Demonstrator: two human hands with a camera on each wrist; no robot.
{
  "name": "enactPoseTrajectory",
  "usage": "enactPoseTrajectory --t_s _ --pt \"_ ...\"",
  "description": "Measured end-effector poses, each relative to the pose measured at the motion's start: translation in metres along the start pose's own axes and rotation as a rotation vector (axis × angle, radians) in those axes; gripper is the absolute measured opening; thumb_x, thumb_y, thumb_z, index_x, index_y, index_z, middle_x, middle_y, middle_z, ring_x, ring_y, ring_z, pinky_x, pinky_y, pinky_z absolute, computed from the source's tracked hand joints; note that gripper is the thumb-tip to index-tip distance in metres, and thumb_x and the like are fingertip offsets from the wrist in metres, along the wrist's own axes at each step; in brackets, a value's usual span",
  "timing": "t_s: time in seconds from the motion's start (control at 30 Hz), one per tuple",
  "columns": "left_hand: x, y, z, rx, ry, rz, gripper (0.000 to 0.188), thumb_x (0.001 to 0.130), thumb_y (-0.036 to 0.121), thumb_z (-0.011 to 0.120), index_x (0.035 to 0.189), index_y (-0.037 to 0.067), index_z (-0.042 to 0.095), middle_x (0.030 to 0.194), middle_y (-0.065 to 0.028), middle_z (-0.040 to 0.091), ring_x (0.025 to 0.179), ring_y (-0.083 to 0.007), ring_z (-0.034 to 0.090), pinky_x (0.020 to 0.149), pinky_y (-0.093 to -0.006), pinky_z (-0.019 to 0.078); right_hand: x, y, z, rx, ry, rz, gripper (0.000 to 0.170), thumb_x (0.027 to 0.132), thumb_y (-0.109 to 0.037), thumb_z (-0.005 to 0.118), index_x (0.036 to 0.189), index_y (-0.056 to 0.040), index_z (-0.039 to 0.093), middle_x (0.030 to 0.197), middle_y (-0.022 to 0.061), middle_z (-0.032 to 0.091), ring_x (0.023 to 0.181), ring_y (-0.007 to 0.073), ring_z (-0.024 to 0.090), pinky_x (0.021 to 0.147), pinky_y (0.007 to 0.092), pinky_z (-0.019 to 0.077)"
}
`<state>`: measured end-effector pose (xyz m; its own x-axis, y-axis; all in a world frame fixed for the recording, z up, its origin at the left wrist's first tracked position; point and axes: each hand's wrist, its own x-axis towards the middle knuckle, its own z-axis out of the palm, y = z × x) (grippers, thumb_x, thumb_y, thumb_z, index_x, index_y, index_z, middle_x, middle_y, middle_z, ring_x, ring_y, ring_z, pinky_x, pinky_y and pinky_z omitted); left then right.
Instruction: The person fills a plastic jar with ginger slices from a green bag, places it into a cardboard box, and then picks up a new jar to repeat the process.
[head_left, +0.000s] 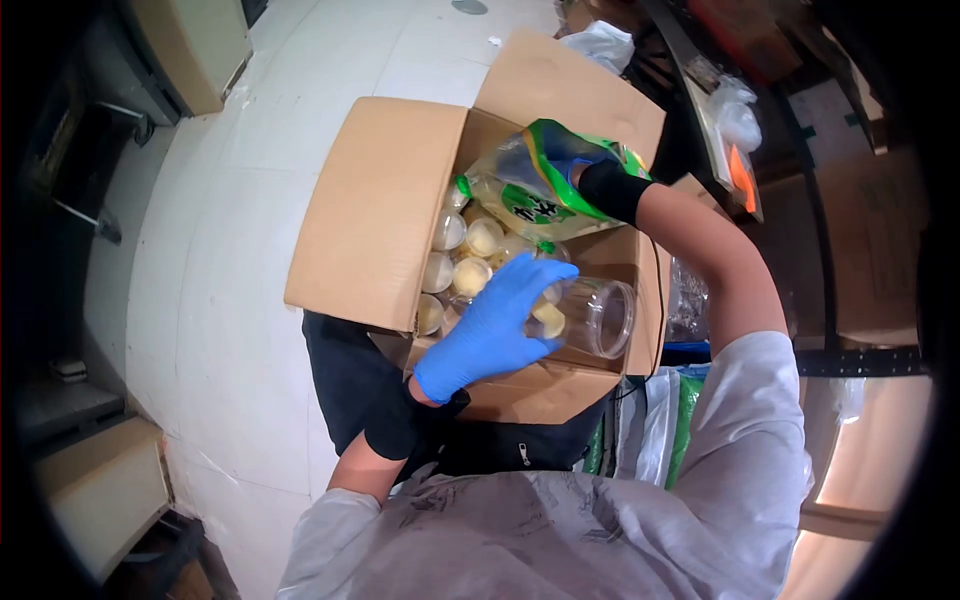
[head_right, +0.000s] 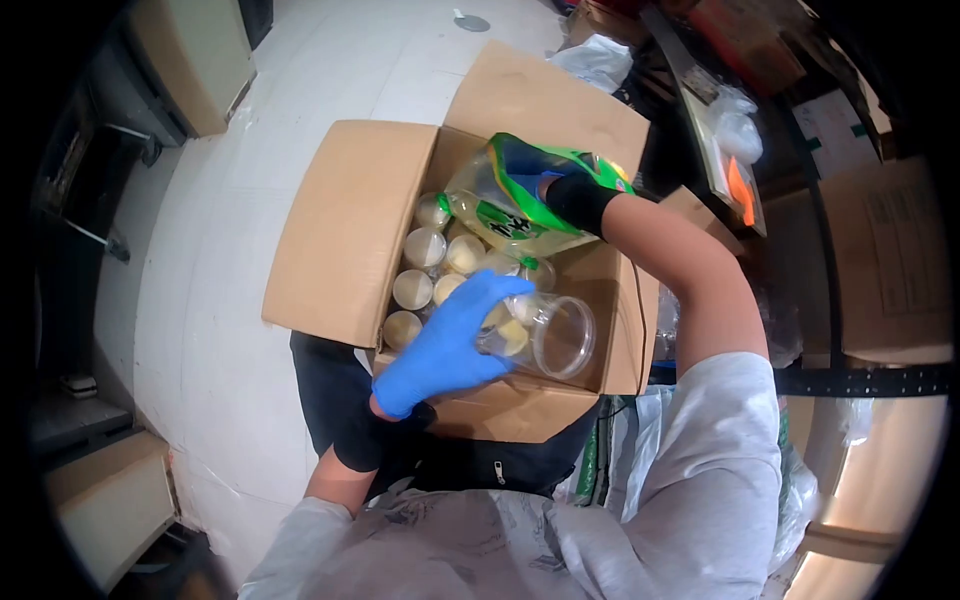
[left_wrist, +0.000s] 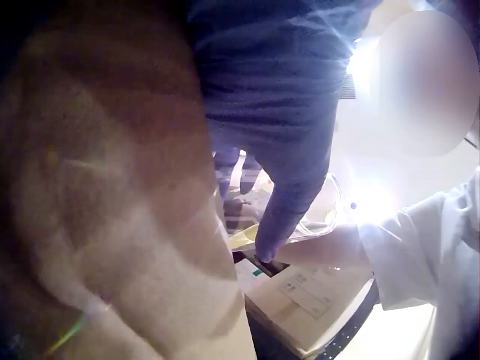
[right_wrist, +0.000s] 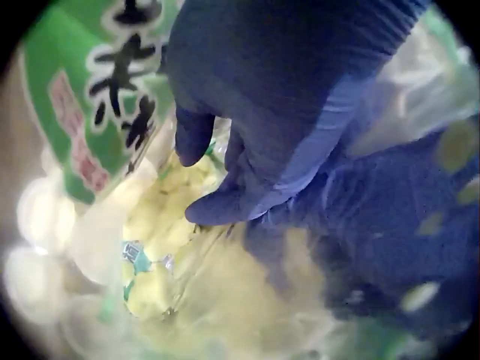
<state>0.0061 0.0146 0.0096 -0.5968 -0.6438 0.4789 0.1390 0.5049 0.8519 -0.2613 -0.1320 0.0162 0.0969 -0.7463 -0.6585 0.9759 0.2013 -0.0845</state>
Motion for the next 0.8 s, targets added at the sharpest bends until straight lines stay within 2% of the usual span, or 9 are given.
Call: enactPoseTrajectory --t_s 0.03,0.13,0.2,0.27,0.3,0.33,0.47,0.67,0.8 --pt "0.001 0.001 -0.003 0.016 -0.019 0.000 0.065 0.075 0.012 0.076 0.136 0.011 0.054 0.130 -0.0145 0.059 0.125 -0.0390 0.053 0.112 -0.0462 0.0395 0.006 0.007 -0.001 -0.004 0.013 0.012 0.045 0.108 -0.032 0.035 0.134 -0.0057 0.061 0.129 0.0149 0.065 0.120 0.0265 0.062 0.106 0.0413 0.0476" --pt "0.000 -0.009 0.001 -0.011 -0.038 0.007 0.066 0.075 0.011 0.076 0.137 0.010 0.053 0.131 -0.0137 0.058 0.127 -0.0375 0.052 0.116 -0.0484 0.0354 0.016 0.034 -0.008 -1.744 -0.223 -0.337 0.038 0.105 -0.032 0.046 0.121 -0.0066 0.069 0.117 0.0104 0.071 0.103 0.0213 0.067 0.092 0.0363 0.0524" --pt "0.000 -0.011 0.002 -0.037 -0.040 -0.004 0.067 0.075 0.011 0.076 0.137 0.010 0.053 0.132 -0.0136 0.057 0.127 -0.0368 0.052 0.117 -0.0489 0.0343 0.016 0.047 -0.003 -2.321 -0.327 -0.443 0.036 0.104 -0.031 0.049 0.116 -0.0069 0.072 0.113 0.0089 0.073 0.097 0.0196 0.069 0.087 0.0347 0.0540" --pt "-0.001 -0.013 0.004 -0.065 -0.049 -0.007 0.067 0.074 0.011 0.076 0.137 0.010 0.053 0.132 -0.0135 0.057 0.127 -0.0361 0.052 0.117 -0.0493 0.0333 0.011 0.055 0.006 -2.490 -0.303 -0.462 0.026 0.100 -0.025 0.057 0.107 -0.0070 0.075 0.100 0.0063 0.074 0.087 0.0154 0.068 0.076 0.0311 0.0530" --pt "-0.001 -0.013 0.005 -0.058 -0.049 -0.007 0.068 0.074 0.012 0.076 0.138 0.009 0.052 0.133 -0.0136 0.056 0.128 -0.0358 0.052 0.118 -0.0496 0.0328 0.023 0.043 -0.012 -2.323 -0.178 -0.456 0.027 0.101 -0.024 0.055 0.105 -0.0061 0.075 0.095 0.0066 0.074 0.087 0.0152 0.067 0.076 0.0305 0.0526" --pt "-0.001 -0.014 0.006 -0.051 -0.049 -0.006 0.069 0.074 0.012 0.076 0.138 0.009 0.052 0.133 -0.0137 0.056 0.128 -0.0355 0.051 0.118 -0.0498 0.0323 0.026 0.041 -0.016 -2.324 -0.175 -0.454 0.027 0.101 -0.024 0.055 0.105 -0.0061 0.075 0.095 0.0066 0.074 0.087 0.0152 0.067 0.076 0.0305 0.0526" --pt "-0.002 -0.014 0.005 -0.029 -0.044 -0.011 0.069 0.074 0.013 0.076 0.139 0.010 0.051 0.133 -0.0139 0.056 0.128 -0.0358 0.052 0.118 -0.0496 0.0325 0.033 0.034 -0.025 -2.188 -0.222 -0.446 0.027 0.101 -0.024 0.057 0.114 -0.0058 0.072 0.103 0.0075 0.072 0.090 0.0159 0.066 0.077 0.0300 0.0520" --pt "0.000 -0.010 0.003 0.007 -0.022 -0.018 0.067 0.076 0.014 0.075 0.138 0.010 0.051 0.133 -0.0142 0.056 0.128 -0.0371 0.051 0.116 -0.0487 0.0348 0.039 0.024 -0.028 -2.411 -0.297 -0.479 0.031 0.102 -0.026 0.055 0.123 -0.0061 0.066 0.116 0.0103 0.067 0.103 0.0199 0.063 0.088 0.0328 0.0491" --pt "-0.001 -0.008 0.001 0.023 -0.017 -0.043 0.067 0.076 0.015 0.076 0.138 0.011 0.052 0.132 -0.0147 0.057 0.126 -0.0385 0.052 0.114 -0.0487 0.0371 0.046 0.010 -0.032 -2.658 -0.408 -0.551 0.035 0.102 -0.026 0.054 0.129 -0.0063 0.061 0.125 0.0121 0.063 0.112 0.0225 0.060 0.095 0.0346 0.0471"
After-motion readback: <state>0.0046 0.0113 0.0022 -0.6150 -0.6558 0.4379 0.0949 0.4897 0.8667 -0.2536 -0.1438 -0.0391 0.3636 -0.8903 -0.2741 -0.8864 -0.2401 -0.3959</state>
